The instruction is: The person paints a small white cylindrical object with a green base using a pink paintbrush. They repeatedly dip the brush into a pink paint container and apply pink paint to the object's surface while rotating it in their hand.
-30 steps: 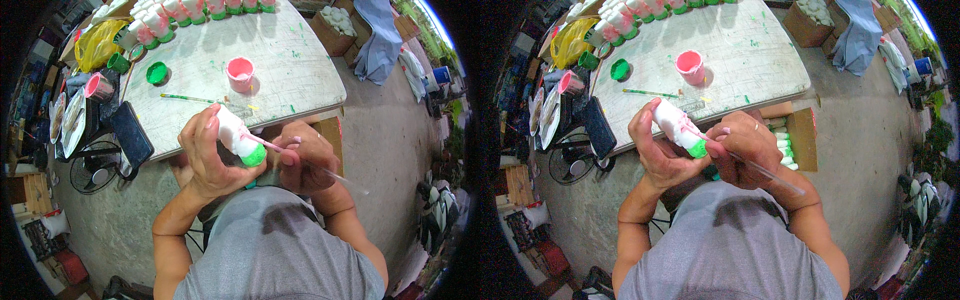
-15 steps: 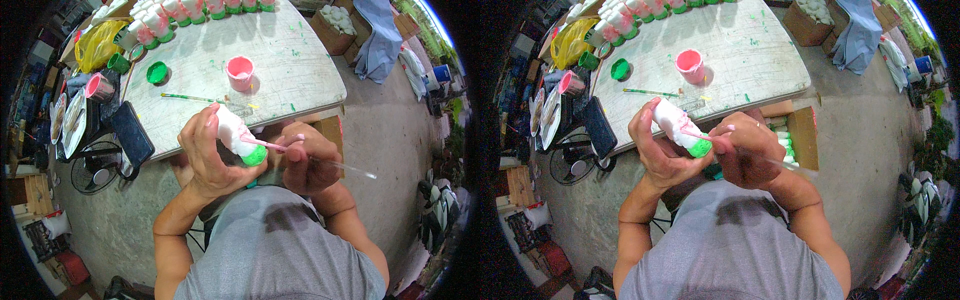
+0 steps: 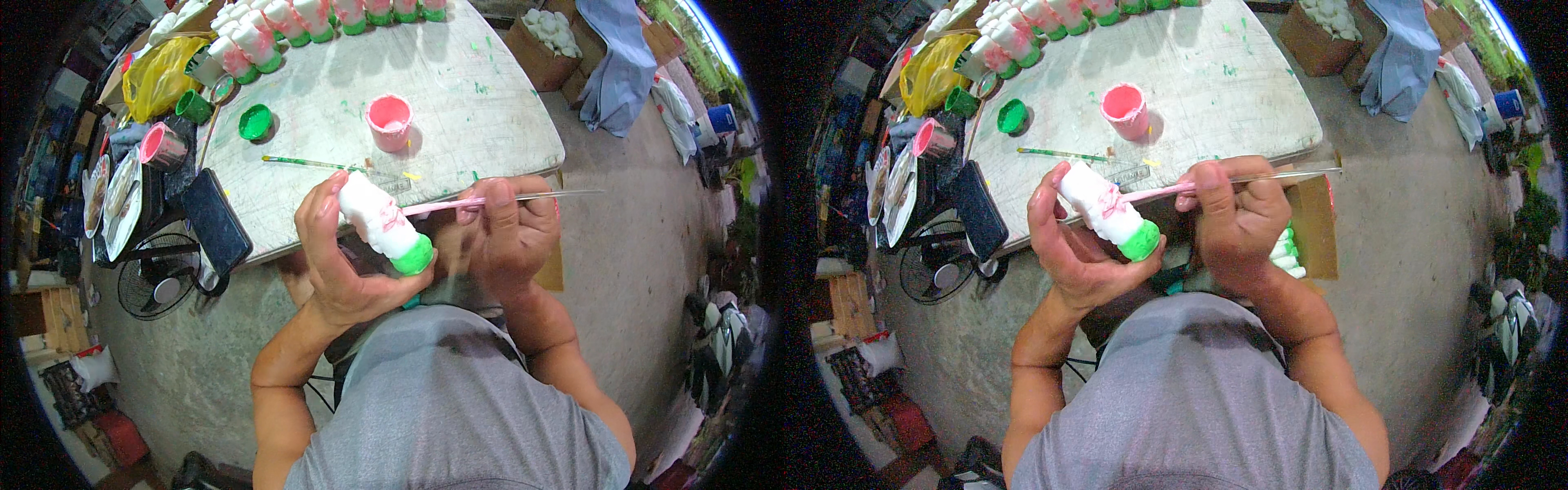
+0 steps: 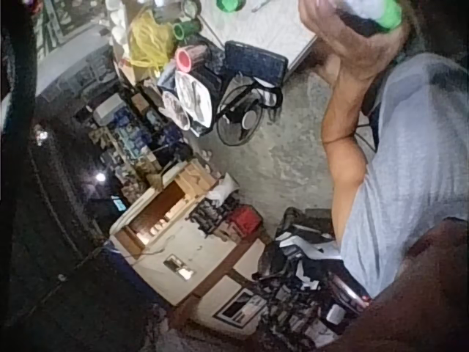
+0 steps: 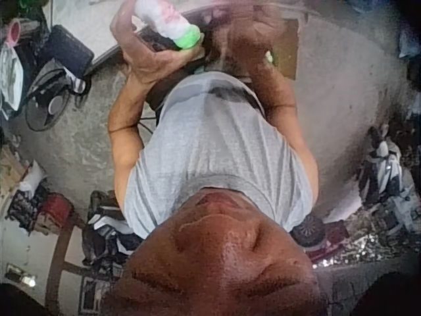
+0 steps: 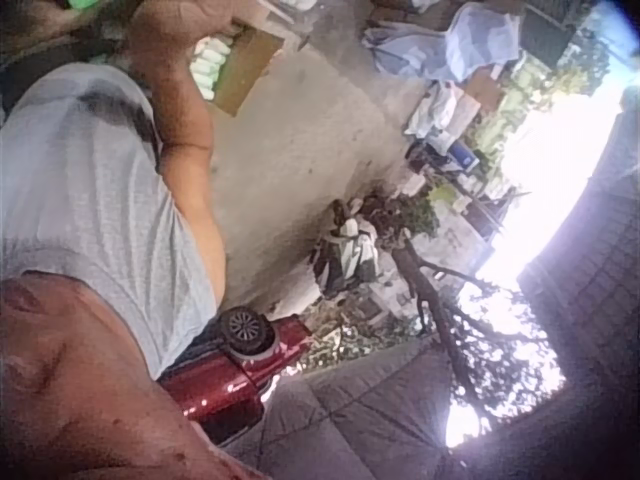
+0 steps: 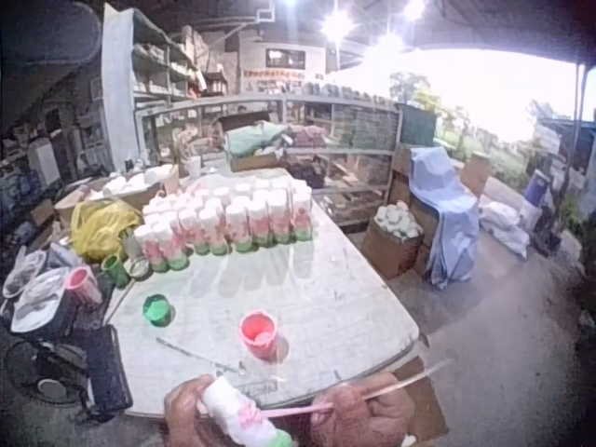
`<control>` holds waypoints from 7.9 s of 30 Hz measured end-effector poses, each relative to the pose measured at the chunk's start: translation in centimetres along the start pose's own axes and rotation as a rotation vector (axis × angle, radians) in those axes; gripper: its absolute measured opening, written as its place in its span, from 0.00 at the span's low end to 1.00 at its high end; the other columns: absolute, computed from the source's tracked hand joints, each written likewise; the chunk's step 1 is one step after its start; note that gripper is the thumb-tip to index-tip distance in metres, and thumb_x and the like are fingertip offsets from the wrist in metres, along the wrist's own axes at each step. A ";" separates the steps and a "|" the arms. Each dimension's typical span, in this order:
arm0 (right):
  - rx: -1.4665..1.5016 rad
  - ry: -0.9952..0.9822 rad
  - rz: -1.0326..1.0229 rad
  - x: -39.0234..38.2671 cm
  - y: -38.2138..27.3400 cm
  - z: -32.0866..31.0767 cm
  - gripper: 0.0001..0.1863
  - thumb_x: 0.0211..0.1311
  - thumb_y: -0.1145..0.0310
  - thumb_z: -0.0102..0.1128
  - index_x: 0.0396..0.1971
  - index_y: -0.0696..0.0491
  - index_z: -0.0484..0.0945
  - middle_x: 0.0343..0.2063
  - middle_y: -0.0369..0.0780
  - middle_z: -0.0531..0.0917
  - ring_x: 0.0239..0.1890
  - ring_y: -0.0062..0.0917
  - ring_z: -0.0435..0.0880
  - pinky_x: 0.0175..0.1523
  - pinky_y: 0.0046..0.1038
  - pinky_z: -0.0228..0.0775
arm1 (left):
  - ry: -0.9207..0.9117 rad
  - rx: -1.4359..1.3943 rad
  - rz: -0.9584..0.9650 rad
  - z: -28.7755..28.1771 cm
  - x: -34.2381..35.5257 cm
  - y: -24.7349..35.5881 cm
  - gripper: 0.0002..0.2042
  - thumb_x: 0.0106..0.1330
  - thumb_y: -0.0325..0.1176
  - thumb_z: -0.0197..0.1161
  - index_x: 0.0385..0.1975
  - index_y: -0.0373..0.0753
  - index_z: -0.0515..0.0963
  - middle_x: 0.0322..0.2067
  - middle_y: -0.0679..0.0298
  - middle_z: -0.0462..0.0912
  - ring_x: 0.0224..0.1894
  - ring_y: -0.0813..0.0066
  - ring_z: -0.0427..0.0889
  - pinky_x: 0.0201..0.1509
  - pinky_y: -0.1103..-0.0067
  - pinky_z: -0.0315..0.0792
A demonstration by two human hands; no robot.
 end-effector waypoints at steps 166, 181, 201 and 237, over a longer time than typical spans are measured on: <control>0.358 0.001 0.293 -2.9 1.7 -2.9 0.07 0.79 0.69 0.53 0.41 0.58 0.71 0.30 0.47 0.83 0.28 0.25 0.80 0.35 0.27 0.76 | -0.127 -0.964 -0.346 2.9 -1.6 -3.1 0.70 0.34 0.29 0.86 0.77 0.40 0.38 0.73 0.45 0.55 0.76 0.50 0.59 0.79 0.59 0.54; 0.313 -0.046 0.255 -2.8 1.7 -2.2 0.08 0.79 0.68 0.51 0.41 0.58 0.71 0.29 0.45 0.82 0.28 0.23 0.79 0.33 0.25 0.75 | -0.146 -0.968 -0.349 3.0 -1.7 -3.1 0.70 0.32 0.29 0.87 0.77 0.40 0.40 0.73 0.45 0.55 0.76 0.50 0.59 0.79 0.58 0.55; 0.209 0.017 0.103 -1.6 0.2 -4.0 0.07 0.78 0.69 0.55 0.41 0.57 0.72 0.30 0.46 0.83 0.29 0.25 0.80 0.37 0.28 0.76 | -0.240 -0.439 -0.109 1.7 -0.4 -1.0 0.66 0.33 0.33 0.83 0.77 0.39 0.44 0.68 0.43 0.65 0.71 0.48 0.66 0.74 0.57 0.58; -0.162 -0.205 -0.236 -1.3 -3.8 0.3 0.03 0.77 0.76 0.52 0.45 0.60 0.71 0.31 0.44 0.84 0.31 0.22 0.83 0.41 0.25 0.80 | -0.258 -0.276 -0.019 1.9 0.1 0.6 0.59 0.35 0.30 0.79 0.72 0.35 0.50 0.63 0.47 0.66 0.65 0.49 0.70 0.69 0.57 0.66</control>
Point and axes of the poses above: each hand's wrist, its own x-axis towards the middle knuckle, its own z-axis out of the palm, y = z × x, the point moved 10 cm from there along x, towards the middle knuckle
